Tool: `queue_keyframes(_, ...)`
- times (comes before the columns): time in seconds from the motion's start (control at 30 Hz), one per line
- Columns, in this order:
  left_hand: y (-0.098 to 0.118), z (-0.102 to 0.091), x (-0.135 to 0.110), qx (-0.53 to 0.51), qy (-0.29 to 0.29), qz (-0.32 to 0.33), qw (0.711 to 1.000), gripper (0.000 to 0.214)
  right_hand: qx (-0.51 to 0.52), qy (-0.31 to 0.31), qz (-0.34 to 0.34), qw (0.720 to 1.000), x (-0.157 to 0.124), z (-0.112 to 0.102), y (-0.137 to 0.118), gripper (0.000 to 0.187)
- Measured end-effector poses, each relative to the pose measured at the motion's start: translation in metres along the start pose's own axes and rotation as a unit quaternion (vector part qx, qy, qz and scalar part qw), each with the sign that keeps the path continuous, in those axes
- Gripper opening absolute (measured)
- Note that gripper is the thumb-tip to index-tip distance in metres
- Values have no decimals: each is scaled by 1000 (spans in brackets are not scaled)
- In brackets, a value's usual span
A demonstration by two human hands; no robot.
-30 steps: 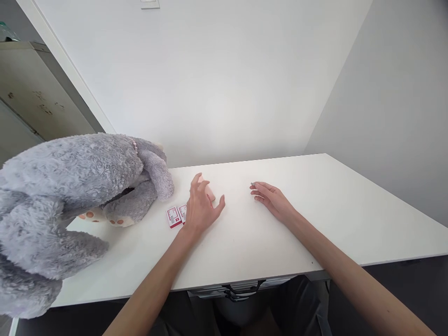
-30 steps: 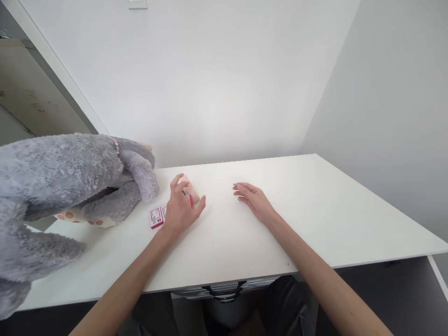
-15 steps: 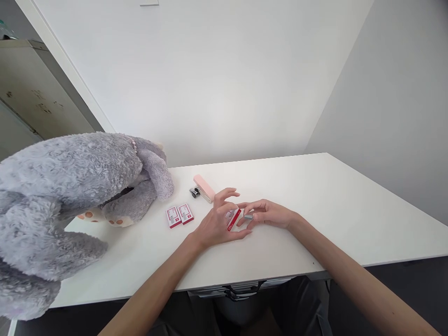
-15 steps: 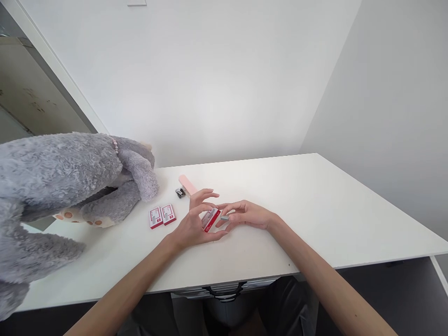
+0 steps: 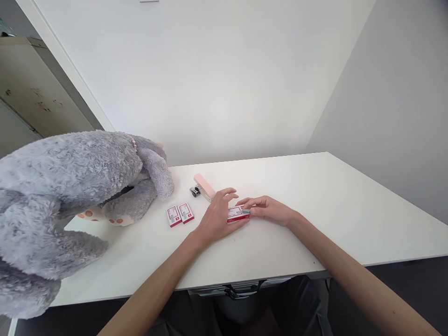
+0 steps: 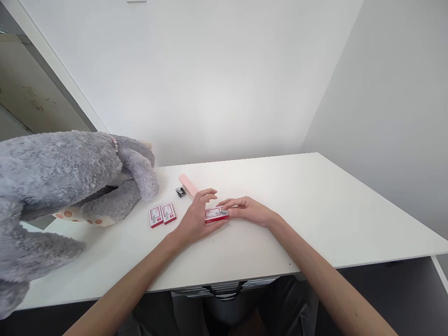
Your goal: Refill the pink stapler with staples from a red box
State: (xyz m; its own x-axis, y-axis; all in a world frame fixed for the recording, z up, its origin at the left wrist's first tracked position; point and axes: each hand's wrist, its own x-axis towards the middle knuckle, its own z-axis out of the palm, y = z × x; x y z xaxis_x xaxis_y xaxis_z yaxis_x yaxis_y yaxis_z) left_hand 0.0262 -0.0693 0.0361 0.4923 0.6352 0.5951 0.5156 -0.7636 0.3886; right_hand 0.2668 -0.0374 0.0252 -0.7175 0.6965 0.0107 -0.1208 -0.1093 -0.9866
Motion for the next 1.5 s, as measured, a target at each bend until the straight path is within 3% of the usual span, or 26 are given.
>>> queue_keyframes(0.17,0,2,-1,-7,0,-125,992,51,28,23,-40,999,0,-3,-1,27)
queue_keyframes(0.27,3,2,0,-30,-15,-169,985,46,35,35,-47,998,1,-3,-2,29)
queue_keyframes(0.7,-2,0,8,-73,71,-212,972,34,37,144,-25,989,2,-8,1,32)
queue_keyframes(1.5,4,-5,9,-147,57,-212,964,34,59,84,-15,995,-1,-9,3,33)
